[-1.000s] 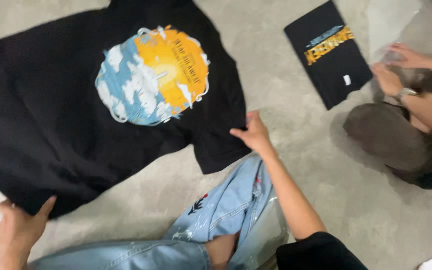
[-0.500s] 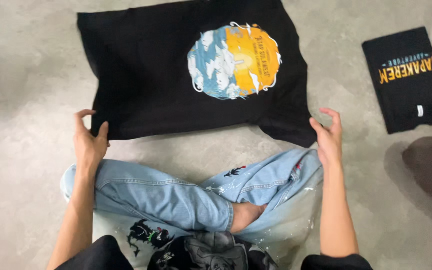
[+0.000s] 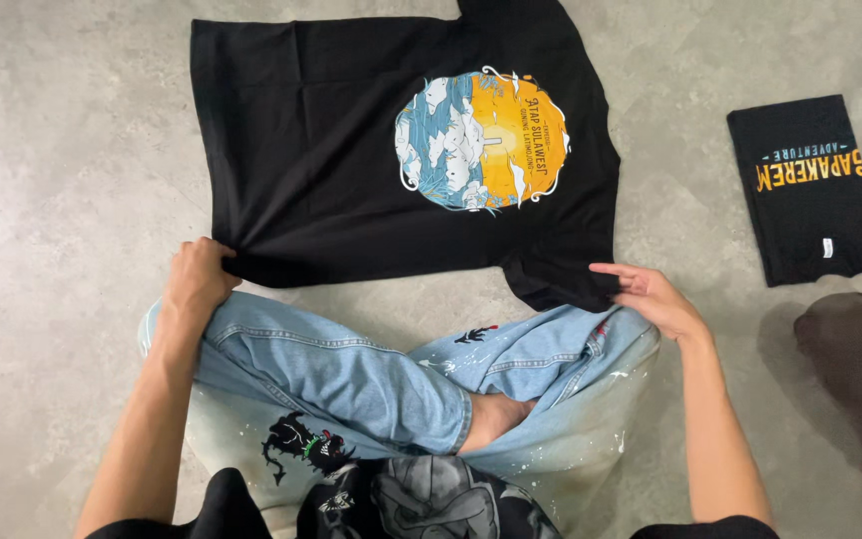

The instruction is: The person folds multiple black t-shirts on a concrete floor. They smooth each shirt, fold the sleeves inward, fold the bottom up, and then fold the shirt in half to create a neat rectangle.

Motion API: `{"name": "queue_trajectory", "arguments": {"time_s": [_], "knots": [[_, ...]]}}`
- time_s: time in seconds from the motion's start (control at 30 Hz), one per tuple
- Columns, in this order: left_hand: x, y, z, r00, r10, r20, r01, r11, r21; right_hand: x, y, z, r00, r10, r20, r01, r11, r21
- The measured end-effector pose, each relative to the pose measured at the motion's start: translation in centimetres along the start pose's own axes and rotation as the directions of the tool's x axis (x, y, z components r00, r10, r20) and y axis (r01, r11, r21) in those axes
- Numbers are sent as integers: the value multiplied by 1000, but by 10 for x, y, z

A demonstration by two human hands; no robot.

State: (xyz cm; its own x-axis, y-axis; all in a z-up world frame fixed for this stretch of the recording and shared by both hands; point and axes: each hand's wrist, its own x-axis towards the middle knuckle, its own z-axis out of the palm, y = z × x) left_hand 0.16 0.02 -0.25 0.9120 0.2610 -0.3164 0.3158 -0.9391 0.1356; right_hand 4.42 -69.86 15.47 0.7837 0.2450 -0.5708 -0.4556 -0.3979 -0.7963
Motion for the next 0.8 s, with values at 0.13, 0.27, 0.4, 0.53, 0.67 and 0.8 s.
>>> {"name": "queue_trajectory", "arguments": {"time_s": [0.13, 0.27, 0.4, 0.53, 0.67, 0.8], "knots": [[-18, 2, -11, 999, 6, -41, -7, 1000, -21, 45, 66, -23, 980, -99, -174, 45, 956, -291], [-36, 11, -64, 996, 64, -68, -72, 988, -136, 48, 69, -26, 972, -113, -208, 8, 893, -449], [-38, -18, -90, 985, 169, -37, -173, 952, -254, 56, 43, -37, 980, -186, -67, 122, 834, -538], [-19, -22, -120, 926, 355, -130, -374, 811, -450, 133, 50, -87, 962, -256, -96, 239, 958, -158], [30, 4, -126, 982, 139, -128, -166, 307, -937, 209, -47, -73, 858, -259, -443, 440, 816, 375], [49, 36, -108, 993, 53, -101, -110, 225, -968, 179, -74, -36, 934, 50, -355, -84, 993, -81]]}}
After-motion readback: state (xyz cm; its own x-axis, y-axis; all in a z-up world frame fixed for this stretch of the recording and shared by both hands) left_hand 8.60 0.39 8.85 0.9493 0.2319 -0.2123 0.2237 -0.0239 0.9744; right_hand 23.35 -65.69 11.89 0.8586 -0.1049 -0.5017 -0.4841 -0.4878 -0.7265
